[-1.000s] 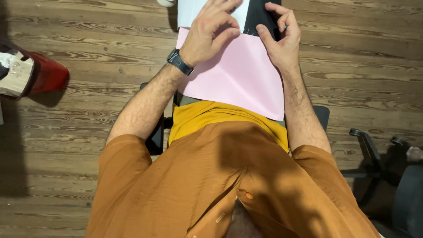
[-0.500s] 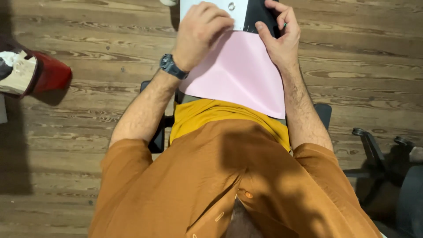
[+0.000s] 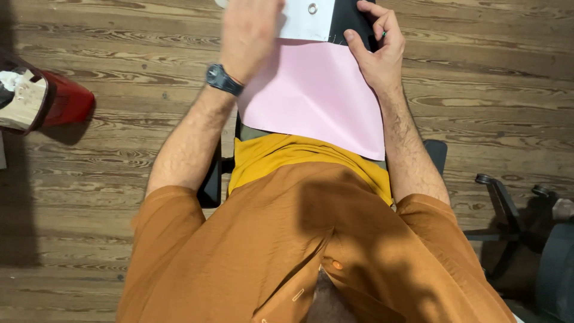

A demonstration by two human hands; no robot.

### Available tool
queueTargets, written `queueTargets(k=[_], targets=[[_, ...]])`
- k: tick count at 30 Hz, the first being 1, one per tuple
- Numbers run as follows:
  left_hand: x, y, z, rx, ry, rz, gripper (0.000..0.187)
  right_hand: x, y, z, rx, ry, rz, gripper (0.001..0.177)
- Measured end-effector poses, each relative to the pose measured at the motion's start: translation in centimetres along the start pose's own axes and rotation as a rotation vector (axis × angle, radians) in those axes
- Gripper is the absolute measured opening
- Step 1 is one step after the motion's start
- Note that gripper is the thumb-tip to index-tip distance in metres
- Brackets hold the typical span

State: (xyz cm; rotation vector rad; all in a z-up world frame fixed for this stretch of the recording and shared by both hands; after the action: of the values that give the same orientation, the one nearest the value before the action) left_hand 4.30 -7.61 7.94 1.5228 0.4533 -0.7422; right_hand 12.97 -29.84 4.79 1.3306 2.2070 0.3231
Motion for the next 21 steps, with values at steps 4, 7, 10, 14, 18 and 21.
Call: queueTargets(k=[4, 7, 10, 14, 18, 21], targets=[[-0.4, -0.3, -0.9, -0.123, -0.082, 0.023, 0.014, 0.0, 0.0, -0.2, -0.012, -0.038, 0.012, 0.043], [-2.2, 1.6, 2.9, 0.003, -0.317, -0.019, 0.021, -0.1, 0.2, -0.3, -0.005, -0.04, 0.0, 0.046], [-2.4, 2.0, 5.1, 0.095, -0.378, -0.114, 0.01, 0.2, 0.0, -1.0, -0.02, -0.053, -0.01, 0.03], [-1.9, 2.8, 6.0, 0.178, -0.231, -0.088, 0.011, -0.1, 0.2, -0.5, -0.005, -0.099, 0.015, 0.03], [-2.2, 2.8, 5.2, 0.04, -0.363, -0.048, 0.01, 0.0, 0.2, -0.8, -0.013, -0.132, 0.01, 0.032], [-1.1, 1.8, 2.3, -0.04, -0.27, 0.016, 0.014, -0.1, 0.0, -1.0, -0.095, -0.092, 0.016, 0.038]])
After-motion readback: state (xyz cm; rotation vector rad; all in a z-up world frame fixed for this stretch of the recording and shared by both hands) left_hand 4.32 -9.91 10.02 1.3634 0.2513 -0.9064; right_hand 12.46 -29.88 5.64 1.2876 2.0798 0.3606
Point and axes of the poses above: each hand's wrist, its own y-axis towards the middle knuckle, its own x-axis out of the palm, z = x × y, the point moved 7 cm from there along y, towards the middle knuckle, and after that the axes turned 1 degree about y, right-handed, at the moved point
